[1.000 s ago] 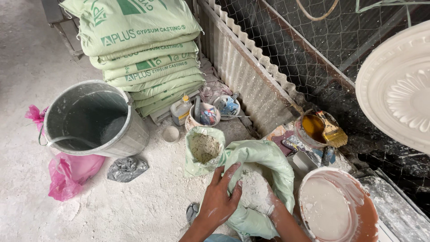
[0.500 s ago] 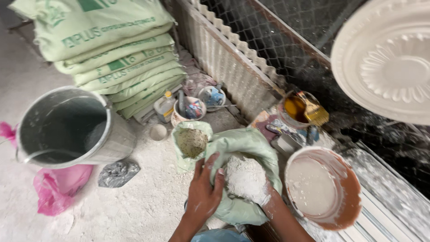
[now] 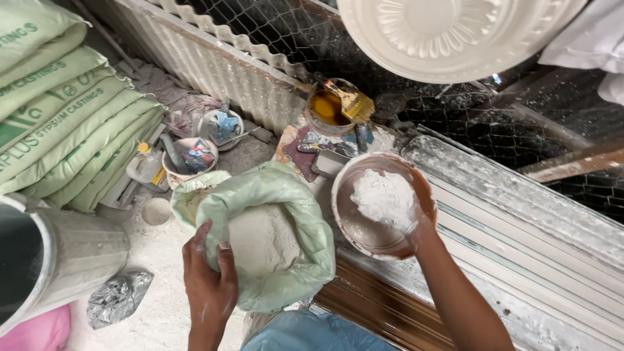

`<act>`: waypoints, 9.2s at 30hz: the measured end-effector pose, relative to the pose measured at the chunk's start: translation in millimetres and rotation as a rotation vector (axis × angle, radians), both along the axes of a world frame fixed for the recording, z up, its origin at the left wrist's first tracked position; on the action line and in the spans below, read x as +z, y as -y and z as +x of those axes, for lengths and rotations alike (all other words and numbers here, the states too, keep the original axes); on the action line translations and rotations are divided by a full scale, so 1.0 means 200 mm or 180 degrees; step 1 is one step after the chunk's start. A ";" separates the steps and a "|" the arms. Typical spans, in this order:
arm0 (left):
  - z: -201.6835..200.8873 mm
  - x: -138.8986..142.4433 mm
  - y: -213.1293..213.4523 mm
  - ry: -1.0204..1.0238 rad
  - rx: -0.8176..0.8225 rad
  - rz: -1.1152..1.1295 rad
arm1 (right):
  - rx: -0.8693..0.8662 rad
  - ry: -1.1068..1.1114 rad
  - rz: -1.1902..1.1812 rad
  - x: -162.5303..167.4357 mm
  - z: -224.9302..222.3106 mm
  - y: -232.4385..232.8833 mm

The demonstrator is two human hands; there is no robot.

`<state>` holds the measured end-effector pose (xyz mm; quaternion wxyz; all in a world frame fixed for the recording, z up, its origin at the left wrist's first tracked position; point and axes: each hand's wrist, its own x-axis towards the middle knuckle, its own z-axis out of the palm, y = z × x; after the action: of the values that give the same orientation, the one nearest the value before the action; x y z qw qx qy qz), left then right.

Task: The person scoops white powder from a green bag into a small orange bucket using their hand. They then use a small metal scoop to level and mix the powder inside the bucket.

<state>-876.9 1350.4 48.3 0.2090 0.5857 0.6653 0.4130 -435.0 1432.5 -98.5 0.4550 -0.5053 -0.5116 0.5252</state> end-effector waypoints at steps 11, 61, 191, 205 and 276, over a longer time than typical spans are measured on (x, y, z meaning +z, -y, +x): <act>0.05 0.07 -0.01 0.0079 0.0124 -0.0415 | -0.0640 0.0524 -0.1466 -0.47 0.48 -0.12; -0.12 -0.06 0.05 0.0846 -0.0223 0.0128 | 0.1942 0.1732 0.0901 -0.39 -1.57 -0.28; -0.10 -0.25 -0.08 0.1979 -0.0101 0.1316 | 0.3351 0.2225 -0.1378 -0.64 -1.38 -0.15; -0.10 -0.21 -0.07 0.1757 -0.0172 0.1222 | 0.2451 0.1074 -0.1003 -0.14 -1.25 0.05; -0.11 -0.06 -0.11 0.1250 -0.0146 -0.0368 | 0.2357 0.2623 0.1243 0.39 -1.28 0.08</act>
<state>-899.1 1373.1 37.2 0.3774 0.4960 0.6209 0.4755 -690.8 1415.9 -21.4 0.0895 -0.3623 -0.8760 0.3055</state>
